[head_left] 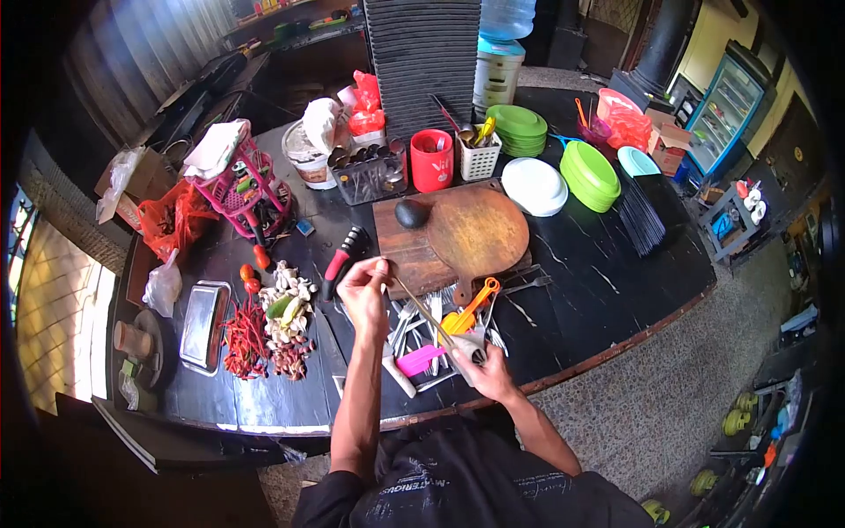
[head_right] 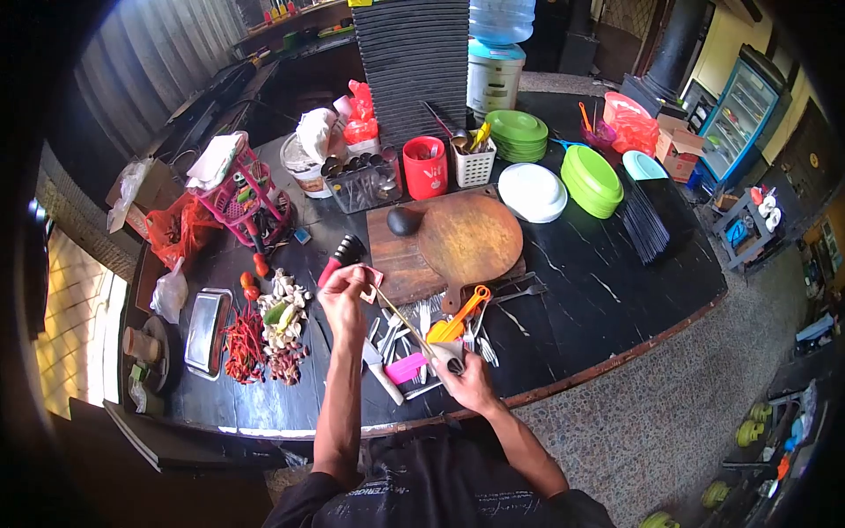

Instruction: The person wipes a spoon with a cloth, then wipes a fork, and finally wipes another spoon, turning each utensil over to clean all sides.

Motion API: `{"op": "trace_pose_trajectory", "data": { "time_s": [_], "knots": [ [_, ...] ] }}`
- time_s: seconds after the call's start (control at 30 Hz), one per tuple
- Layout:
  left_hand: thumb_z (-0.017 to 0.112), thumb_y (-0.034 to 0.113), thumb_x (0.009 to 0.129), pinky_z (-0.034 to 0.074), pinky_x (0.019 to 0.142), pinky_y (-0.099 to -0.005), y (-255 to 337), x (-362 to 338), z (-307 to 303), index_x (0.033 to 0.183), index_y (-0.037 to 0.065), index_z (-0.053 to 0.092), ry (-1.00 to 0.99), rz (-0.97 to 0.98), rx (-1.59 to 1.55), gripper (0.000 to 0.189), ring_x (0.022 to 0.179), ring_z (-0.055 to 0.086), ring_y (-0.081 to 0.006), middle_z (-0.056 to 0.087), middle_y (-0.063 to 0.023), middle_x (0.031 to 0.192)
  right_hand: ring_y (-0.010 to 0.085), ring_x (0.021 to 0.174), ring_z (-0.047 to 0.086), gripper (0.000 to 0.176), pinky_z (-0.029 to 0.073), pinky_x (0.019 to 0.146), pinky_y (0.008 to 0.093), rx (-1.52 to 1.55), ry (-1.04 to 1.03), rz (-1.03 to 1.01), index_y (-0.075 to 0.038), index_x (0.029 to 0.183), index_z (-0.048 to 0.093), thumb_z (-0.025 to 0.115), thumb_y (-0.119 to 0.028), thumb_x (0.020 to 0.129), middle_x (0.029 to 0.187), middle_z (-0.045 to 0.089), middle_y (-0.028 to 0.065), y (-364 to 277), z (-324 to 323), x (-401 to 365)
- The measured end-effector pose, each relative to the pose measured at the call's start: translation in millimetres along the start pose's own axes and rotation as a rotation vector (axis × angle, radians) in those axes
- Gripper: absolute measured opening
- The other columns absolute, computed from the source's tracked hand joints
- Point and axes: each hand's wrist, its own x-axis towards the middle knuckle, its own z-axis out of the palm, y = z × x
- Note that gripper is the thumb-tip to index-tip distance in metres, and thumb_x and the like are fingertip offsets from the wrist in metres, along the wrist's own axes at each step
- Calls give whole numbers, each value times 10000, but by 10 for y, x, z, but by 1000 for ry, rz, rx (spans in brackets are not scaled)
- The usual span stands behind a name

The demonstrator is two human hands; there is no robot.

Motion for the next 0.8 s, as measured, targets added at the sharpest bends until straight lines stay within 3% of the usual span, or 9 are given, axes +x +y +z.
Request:
{"op": "trace_pose_trajectory", "data": {
  "time_s": [0.13,0.2,0.37,0.5,0.63,0.8],
  "knots": [
    [709,114,915,480,636,-232,226,587,-35,989,-19,720,120,252,287,153,683,621,-104,713,-68,814,187,952,681,311,527,841,324,75,-6,192,32,1139,659,708,-153,894,1037,715,119,93,-160,-17],
    [686,50,920,531,713,-245,382,930,15,962,-41,723,128,416,253,107,759,662,-116,724,-86,863,187,945,683,318,533,824,328,72,47,231,35,1119,668,712,-188,896,1030,719,112,180,-244,-25],
    [626,-62,891,530,691,-253,564,2072,-110,1010,-22,738,188,816,588,169,764,672,-124,706,-87,823,199,911,691,354,536,796,336,10,179,320,43,1083,680,739,-239,877,990,726,123,177,-405,43],
    [666,-28,872,513,647,-265,803,2525,43,1014,32,753,246,911,820,177,729,684,-143,710,-103,817,192,898,692,335,540,783,331,10,248,375,54,1045,686,740,-229,874,977,727,132,110,-433,140],
    [659,-37,870,516,650,-270,681,2825,102,998,21,750,219,879,840,167,752,701,-152,717,-112,832,190,890,698,332,543,778,329,7,221,399,45,1057,688,734,-229,877,980,730,123,137,-414,231],
    [659,-27,823,541,698,-341,38,3195,-135,1003,58,757,176,830,909,222,750,717,-280,725,-145,881,190,908,697,344,540,786,328,-4,197,442,34,1065,690,735,-251,878,991,730,118,209,-373,273]
  ]
}}
